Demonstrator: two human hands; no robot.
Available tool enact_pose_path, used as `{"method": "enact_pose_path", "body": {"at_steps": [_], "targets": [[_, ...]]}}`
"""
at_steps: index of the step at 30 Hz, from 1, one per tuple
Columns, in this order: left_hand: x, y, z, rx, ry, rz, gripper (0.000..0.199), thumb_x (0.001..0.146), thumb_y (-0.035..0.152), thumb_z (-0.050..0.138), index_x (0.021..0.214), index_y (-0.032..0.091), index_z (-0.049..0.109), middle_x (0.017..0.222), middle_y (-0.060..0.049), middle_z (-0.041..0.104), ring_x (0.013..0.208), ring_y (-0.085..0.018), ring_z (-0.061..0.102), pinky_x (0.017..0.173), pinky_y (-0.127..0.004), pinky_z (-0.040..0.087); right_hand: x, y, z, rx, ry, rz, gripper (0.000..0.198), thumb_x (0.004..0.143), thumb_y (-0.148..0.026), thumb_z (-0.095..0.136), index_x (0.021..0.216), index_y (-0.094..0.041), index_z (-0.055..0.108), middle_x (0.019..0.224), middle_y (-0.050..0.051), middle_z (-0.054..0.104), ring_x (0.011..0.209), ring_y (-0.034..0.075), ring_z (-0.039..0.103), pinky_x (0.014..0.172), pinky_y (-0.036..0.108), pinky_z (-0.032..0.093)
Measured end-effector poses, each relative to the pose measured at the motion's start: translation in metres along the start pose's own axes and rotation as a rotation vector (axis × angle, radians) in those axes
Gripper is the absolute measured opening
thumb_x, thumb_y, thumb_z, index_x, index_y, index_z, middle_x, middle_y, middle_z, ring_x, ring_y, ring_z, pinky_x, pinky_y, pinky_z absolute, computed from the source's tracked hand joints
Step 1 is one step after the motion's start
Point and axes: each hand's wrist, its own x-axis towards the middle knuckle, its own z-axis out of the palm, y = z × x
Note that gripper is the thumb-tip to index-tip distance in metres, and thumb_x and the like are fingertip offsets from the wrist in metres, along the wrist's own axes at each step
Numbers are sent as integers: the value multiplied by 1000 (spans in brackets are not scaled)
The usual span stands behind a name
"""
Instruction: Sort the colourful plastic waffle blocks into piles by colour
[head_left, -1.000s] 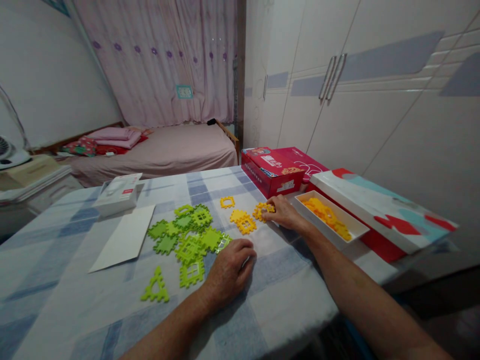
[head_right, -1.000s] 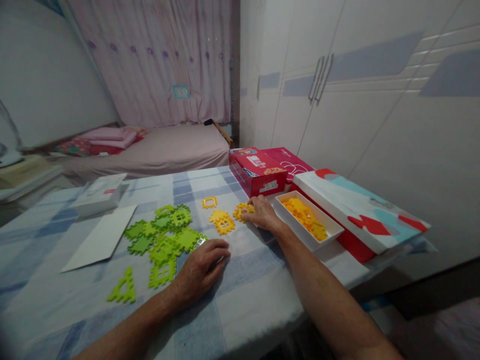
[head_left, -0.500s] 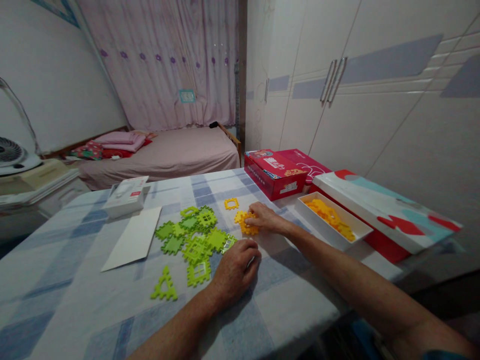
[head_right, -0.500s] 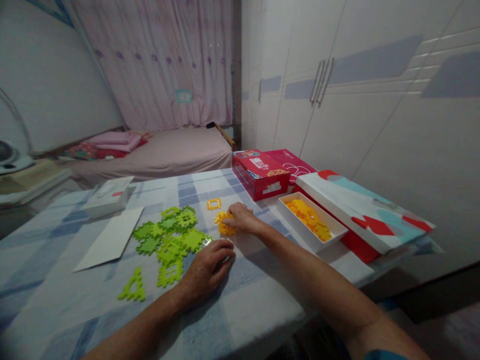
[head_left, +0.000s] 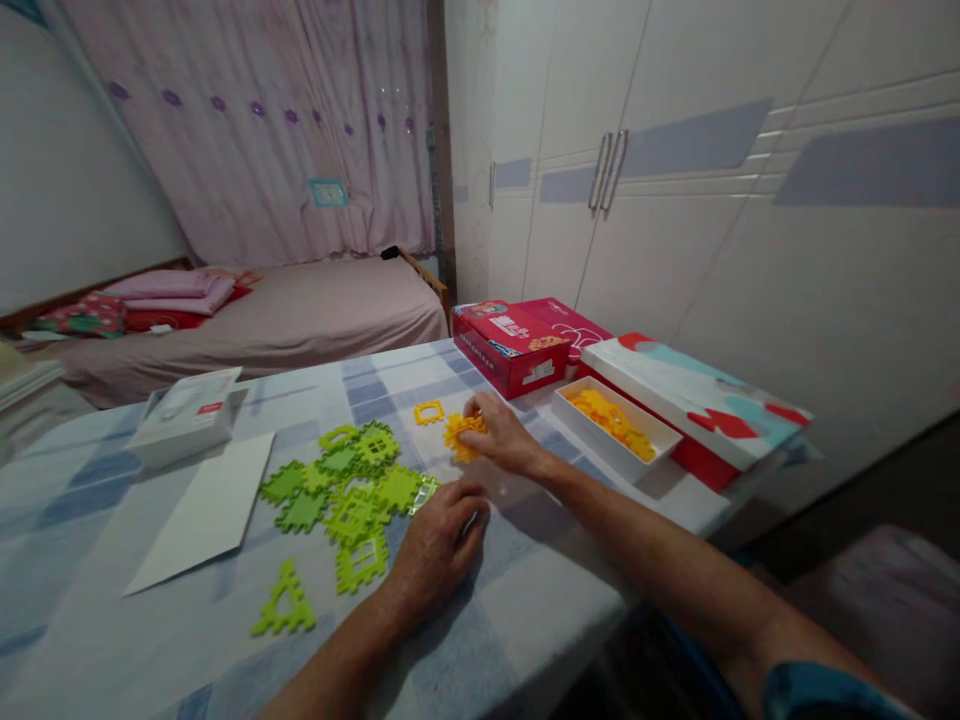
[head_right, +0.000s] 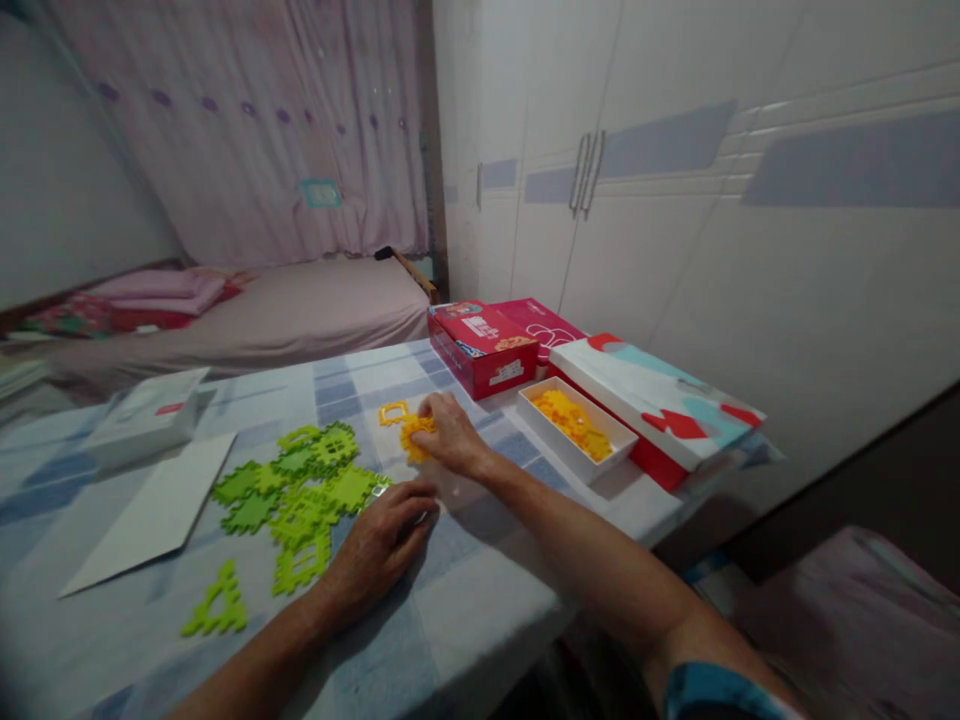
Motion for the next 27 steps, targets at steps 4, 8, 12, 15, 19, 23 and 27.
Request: {"method": "enact_pose_path", "body": {"at_steps": [4,8,12,15,19,23,27], "targets": [[-1,-2,-1,16,-8,7,22,91,24,46,97,19,66,110,-11,63,101,-20,59,91,-37,49,-18,18,-75,28,187,58,17,72,-22,53,89,-19,51,91,2,56,86,16,54,80,28,43],[-1,-2,-1,34,5,17,23,91,24,45,98,19,66,111,-11,63,102,-21,60,91,-37,49,-44,62,-139,-117,290,277,20,72,-25,51,90,-18,54,90,3,61,84,18,57,75,30,45],[-1,-3,0,38,2,25,23,91,24,45,97,19,67,109,-11,63,101,-21,60,90,-37,50,-66,94,-158,-355,108,362,30,70,-21,51,97,-16,61,99,8,64,90,21,59,82,33,46],[-1,-3,0,42,3,28,22,91,25,46,97,19,67,109,-11,64,101,-21,61,90,-37,50,-78,95,-157,-468,71,372,38,74,-18,47,108,-14,62,109,12,62,101,23,58,88,35,45],[0,-1,0,51,12,37,22,91,25,46,96,19,67,109,-11,64,100,-20,61,89,-36,51,-85,86,-155,-507,38,270,39,82,-22,44,117,-16,61,122,12,59,110,23,56,96,37,42],[1,0,-1,54,30,37,22,90,25,47,96,19,67,108,-11,65,99,-21,62,88,-36,52,-86,83,-155,-562,-80,256,32,84,-27,47,106,-16,67,114,11,64,104,24,60,95,37,44],[1,0,-1,48,29,40,22,90,24,47,95,19,67,107,-11,65,97,-21,62,87,-36,52,-76,83,-149,-616,-29,312,38,86,-29,46,117,-12,63,121,15,62,109,27,58,97,39,42]]}}
